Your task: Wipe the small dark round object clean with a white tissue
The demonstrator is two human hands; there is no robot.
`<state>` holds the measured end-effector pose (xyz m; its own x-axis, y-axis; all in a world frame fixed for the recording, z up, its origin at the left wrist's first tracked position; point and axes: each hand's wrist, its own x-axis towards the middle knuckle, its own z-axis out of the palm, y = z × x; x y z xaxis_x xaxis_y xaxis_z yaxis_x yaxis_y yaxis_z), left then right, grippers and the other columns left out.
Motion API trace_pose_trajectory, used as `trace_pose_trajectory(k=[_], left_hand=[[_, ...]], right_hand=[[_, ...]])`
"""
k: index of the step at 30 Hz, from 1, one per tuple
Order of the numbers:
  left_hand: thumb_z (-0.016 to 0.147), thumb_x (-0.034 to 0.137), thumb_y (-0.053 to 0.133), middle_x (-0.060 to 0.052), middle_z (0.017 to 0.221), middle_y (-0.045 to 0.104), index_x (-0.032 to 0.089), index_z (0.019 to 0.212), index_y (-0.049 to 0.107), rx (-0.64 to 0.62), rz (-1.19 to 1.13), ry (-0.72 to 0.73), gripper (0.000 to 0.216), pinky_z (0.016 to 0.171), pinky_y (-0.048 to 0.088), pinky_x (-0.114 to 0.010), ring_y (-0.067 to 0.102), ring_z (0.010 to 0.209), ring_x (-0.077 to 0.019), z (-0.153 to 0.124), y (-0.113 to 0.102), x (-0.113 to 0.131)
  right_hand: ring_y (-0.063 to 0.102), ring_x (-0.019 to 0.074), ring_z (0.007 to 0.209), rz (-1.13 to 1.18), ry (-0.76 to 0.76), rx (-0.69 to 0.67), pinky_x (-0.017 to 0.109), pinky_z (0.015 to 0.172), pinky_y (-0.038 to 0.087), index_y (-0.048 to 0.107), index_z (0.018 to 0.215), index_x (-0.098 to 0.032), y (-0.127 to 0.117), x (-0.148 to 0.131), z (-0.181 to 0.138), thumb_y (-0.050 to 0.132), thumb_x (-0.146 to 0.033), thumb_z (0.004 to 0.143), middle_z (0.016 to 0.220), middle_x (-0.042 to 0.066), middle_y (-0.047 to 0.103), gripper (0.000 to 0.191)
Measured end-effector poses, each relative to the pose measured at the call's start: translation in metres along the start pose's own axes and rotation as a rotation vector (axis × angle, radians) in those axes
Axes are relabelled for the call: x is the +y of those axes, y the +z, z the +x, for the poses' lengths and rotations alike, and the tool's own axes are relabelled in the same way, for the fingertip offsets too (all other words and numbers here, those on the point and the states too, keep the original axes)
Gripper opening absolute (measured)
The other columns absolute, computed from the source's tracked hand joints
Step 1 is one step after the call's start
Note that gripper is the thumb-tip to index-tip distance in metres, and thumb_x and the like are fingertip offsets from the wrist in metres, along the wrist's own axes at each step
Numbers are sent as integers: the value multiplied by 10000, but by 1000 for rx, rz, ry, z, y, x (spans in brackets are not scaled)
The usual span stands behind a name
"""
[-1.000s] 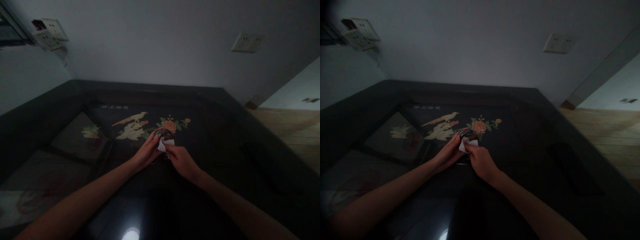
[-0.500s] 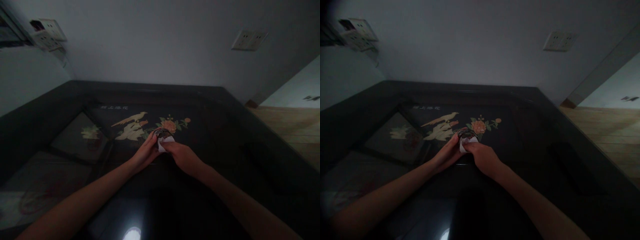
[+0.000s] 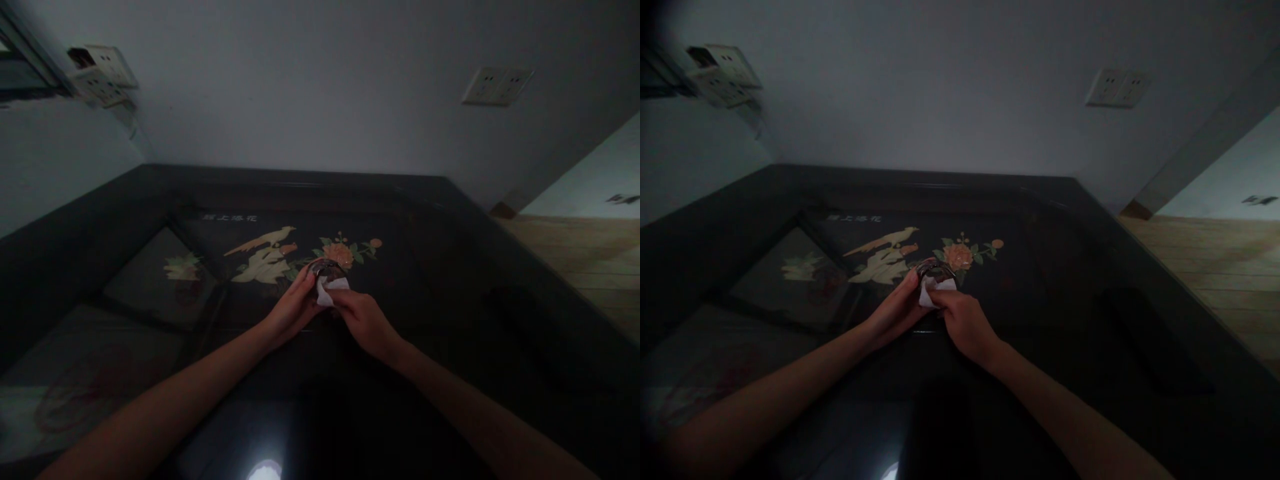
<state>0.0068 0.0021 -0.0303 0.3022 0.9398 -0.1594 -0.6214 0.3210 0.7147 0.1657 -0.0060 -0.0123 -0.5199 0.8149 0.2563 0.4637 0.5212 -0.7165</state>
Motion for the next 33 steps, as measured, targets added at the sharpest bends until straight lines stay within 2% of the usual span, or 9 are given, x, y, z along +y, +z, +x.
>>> trace_pose_trajectory(k=[3, 7, 12, 16, 20, 23, 27, 30, 33], left_hand=[[819, 386, 663, -60, 1121, 625, 264, 1231, 540, -3, -9, 10, 448, 784, 496, -282, 602, 964, -188, 1, -1, -1], [844, 383, 632, -67, 1114, 631, 240, 1196, 556, -11, -13, 14, 387, 776, 503, -278, 615, 938, -181, 1, -3, -1], [864, 364, 607, -77, 1109, 642, 204, 1131, 584, -2, -56, -3, 312, 834, 504, -312, 620, 975, -199, 4, -3, -1], [886, 335, 580, -72, 1108, 643, 199, 1114, 594, 23, -97, -39, 265, 805, 511, -294, 623, 930, -171, 5, -4, -2], [895, 336, 565, -73, 1143, 632, 199, 1113, 603, 17, -117, -57, 260, 803, 514, -298, 619, 926, -163, 5, -4, -3], [911, 331, 538, -76, 1128, 639, 189, 1093, 609, 27, -135, -70, 242, 812, 513, -298, 621, 924, -161, 5, -4, -2], [932, 325, 498, -80, 1089, 649, 183, 1091, 603, 58, -125, -68, 238, 830, 508, -297, 624, 920, -162, 5, -4, -1], [898, 354, 555, -73, 1087, 646, 204, 1117, 594, 17, -87, -34, 268, 834, 500, -296, 617, 953, -179, 4, -5, -2], [844, 373, 632, -79, 1157, 623, 233, 1189, 566, -18, -28, 1, 378, 865, 486, -322, 593, 1040, -213, 2, -3, -2]], right_hand=[[696, 186, 850, 218, 106, 76, 304, 786, 543, 679, 1117, -179, 10, -5, -3, 420, -22, 842, 1014, 39, 739, 409], [691, 189, 917, 284, 85, 67, 304, 778, 553, 633, 1196, -194, 14, -5, -3, 404, -35, 855, 1098, 45, 714, 441], [586, 187, 1170, -100, -159, -73, 367, 1014, 448, 614, 1225, -193, -4, 12, 3, 383, 11, 845, 1250, 75, 643, 489], [536, 217, 1236, -461, -337, -178, 403, 979, 474, 604, 1232, -184, -25, 25, 9, 412, -6, 871, 1300, 87, 607, 446], [503, 234, 1268, -592, -444, -181, 421, 959, 481, 627, 1193, -191, -34, 30, 12, 450, -55, 900, 1321, 87, 588, 369], [509, 217, 1264, -513, -410, -164, 413, 996, 469, 618, 1211, -171, -28, 30, 10, 402, 0, 870, 1309, 93, 598, 439], [532, 172, 1240, -320, -264, -94, 373, 1052, 431, 579, 1263, -153, -14, 23, 5, 337, 38, 829, 1285, 90, 617, 533], [548, 189, 1223, -235, -155, -60, 384, 1061, 415, 595, 1241, -123, -8, 9, 2, 333, 38, 817, 1281, 115, 617, 524], [617, 193, 1123, -99, -27, -49, 357, 995, 461, 643, 1171, -174, -4, -5, 0, 365, 48, 796, 1197, 78, 674, 517]])
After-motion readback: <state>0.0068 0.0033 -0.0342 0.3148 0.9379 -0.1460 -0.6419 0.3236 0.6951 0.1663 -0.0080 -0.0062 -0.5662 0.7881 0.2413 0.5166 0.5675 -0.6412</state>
